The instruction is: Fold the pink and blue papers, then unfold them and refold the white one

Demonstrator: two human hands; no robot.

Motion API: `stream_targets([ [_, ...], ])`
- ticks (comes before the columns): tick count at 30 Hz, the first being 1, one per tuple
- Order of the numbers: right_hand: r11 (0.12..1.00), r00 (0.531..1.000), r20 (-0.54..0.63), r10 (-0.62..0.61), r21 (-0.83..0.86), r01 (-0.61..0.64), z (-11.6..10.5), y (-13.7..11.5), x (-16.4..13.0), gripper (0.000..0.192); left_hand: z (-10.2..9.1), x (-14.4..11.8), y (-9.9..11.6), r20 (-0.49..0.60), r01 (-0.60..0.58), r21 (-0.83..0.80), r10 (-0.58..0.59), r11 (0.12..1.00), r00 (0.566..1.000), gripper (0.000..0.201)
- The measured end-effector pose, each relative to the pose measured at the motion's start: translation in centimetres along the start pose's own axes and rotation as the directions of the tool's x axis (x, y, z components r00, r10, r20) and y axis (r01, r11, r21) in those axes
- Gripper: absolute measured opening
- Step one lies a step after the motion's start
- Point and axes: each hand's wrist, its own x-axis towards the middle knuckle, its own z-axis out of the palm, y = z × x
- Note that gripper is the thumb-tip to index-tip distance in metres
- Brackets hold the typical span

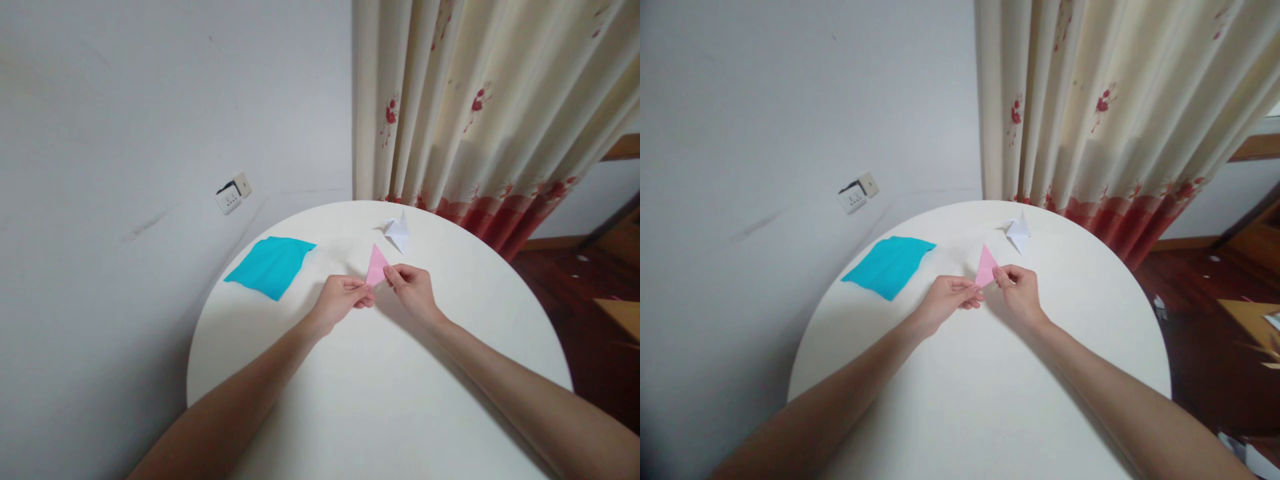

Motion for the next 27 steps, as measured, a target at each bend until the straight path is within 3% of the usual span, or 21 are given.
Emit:
stream_targets([
  [7,0.994,0.995,-0.074,0.069,0.087,-0.062,-0.8,0.6,0.8,0.046,-0.2,0.4,-0.2,-0.032,-0.026,0.01,0.027,1.0,0.999,0.026],
  [11,0.988,0.994,0.005,0.108,0.11,-0.107,-0.6,0.4,0.7,0.047,-0.2,0.6,0.0,-0.094,-0.101,-0.05,0.096,0.994,0.991,0.031],
  [16,0.997,0.986,0.156,0.057,0.037,-0.064,0.2,-0.3,0.0,0.046,-0.1,0.9,-0.4,0.005,-0.212,0.002,0.212,0.977,0.977,0.038],
  [20,0.999,0.982,0.186,0.035,0.01,-0.037,0.4,-0.3,-0.4,0.044,-0.2,1.2,-1.2,-0.072,-0.233,0.098,0.24,0.968,0.968,0.039],
  [27,0.999,0.965,0.264,0.002,-0.039,0.008,0.4,0.1,-0.3,0.038,-0.1,1.2,-0.8,-0.06,-0.239,0.071,0.244,0.968,0.968,0.038],
])
